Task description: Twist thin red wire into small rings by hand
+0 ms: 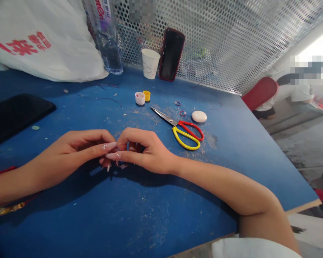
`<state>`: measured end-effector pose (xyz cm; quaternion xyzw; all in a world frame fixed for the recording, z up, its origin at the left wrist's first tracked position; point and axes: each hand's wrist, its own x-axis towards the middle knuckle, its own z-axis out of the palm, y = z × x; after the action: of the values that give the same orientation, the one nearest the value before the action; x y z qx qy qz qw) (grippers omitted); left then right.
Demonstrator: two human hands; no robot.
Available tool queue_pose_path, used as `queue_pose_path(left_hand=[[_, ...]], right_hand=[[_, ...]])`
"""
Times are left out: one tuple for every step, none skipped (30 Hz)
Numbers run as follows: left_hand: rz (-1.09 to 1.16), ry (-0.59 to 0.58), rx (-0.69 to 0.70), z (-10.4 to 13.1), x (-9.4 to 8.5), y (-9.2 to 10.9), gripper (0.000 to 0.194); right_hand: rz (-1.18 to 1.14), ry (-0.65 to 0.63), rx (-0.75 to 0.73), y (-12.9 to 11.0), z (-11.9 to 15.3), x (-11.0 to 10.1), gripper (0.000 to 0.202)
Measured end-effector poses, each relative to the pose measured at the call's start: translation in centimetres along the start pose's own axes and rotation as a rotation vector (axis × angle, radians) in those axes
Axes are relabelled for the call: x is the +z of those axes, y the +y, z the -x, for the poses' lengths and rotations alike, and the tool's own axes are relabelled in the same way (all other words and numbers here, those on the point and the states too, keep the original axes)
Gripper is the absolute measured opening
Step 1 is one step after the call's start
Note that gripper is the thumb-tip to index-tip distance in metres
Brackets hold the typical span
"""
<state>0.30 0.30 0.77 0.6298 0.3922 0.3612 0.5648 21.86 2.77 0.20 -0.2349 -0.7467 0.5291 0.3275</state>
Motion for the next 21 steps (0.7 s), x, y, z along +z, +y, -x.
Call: queue_pose_path(left_hand=[[0.008,-0.006,0.004,0.0,0.0,-0.2,0.019],[0.017,-0.015,0.006,0.0,0.0,-0.3,0.02],[0.024,-0.022,0.008,0.1,0.0,-0.4,0.021],[0.027,-0.028,0.007,0.2,0.1,-0.5,0.022],[0.023,-0.027,0.002,0.3,0.1,-0.5,0.022],[0.012,-0.023,-0.005,0.4,0.2,-0.4,0.023],[-0.009,-0.009,-0.019,0.6,0.3,-0.2,0.024],[-0.035,0.0,-0.032,0.8,0.4,-0.1,0.026],[-0.065,0.006,-0.04,0.9,0.5,0.1,0.027],[-0.096,0.003,-0.043,1.0,0.5,0.2,0.029],[-0.121,-0.007,-0.036,1.0,0.5,0.3,0.031],[-0.142,-0.02,-0.024,1.0,0.4,0.3,0.032],[-0.157,-0.033,-0.009,1.0,0.3,0.2,0.033],[-0.166,-0.055,0.007,0.9,0.2,0.0,0.032],[-0.163,-0.074,0.027,0.7,0.0,-0.2,0.032],[-0.158,-0.09,0.042,0.6,-0.1,-0.4,0.031],[-0.135,-0.119,0.058,0.4,-0.2,-0.5,0.03],[-0.098,-0.105,0.081,0.3,-0.2,-0.6,0.029],[-0.077,-0.107,0.081,0.2,-0.3,-0.7,0.028],[-0.057,-0.101,0.082,0.1,-0.3,-0.6,0.028],[-0.05,-0.099,0.076,0.0,-0.2,-0.5,0.028]], right_hand=[[0.018,-0.002,-0.033,0.1,0.0,0.0,0.027],[0.034,-0.005,-0.069,0.2,0.0,0.0,0.026],[0.051,-0.007,-0.108,0.3,0.0,0.0,0.026],[0.07,-0.007,-0.151,0.5,-0.1,0.0,0.025],[0.092,-0.006,-0.194,0.6,-0.1,0.0,0.025],[0.119,-0.005,-0.232,0.7,-0.1,0.0,0.025],[0.148,-0.004,-0.267,0.8,-0.1,0.0,0.025],[0.178,-0.004,-0.295,0.9,0.0,0.0,0.024],[0.204,-0.008,-0.317,0.9,0.0,0.0,0.023],[0.224,-0.013,-0.333,1.0,0.0,0.0,0.021],[0.239,-0.019,-0.343,1.0,0.1,0.0,0.02],[0.249,-0.023,-0.353,1.0,0.1,0.0,0.019],[0.258,-0.026,-0.357,0.9,0.2,0.0,0.018],[0.268,-0.025,-0.355,0.9,0.2,-0.1,0.018],[0.278,-0.022,-0.353,0.9,0.2,-0.1,0.017],[0.288,-0.016,-0.352,0.9,0.2,-0.1,0.018],[0.294,-0.011,-0.354,0.9,0.2,-0.1,0.018],[0.296,-0.005,-0.361,1.0,0.2,-0.1,0.018],[0.295,-0.001,-0.368,1.0,0.2,-0.1,0.018],[0.292,0.005,-0.375,1.0,0.1,-0.1,0.018],[0.289,0.011,-0.375,1.0,0.1,-0.1,0.018]])
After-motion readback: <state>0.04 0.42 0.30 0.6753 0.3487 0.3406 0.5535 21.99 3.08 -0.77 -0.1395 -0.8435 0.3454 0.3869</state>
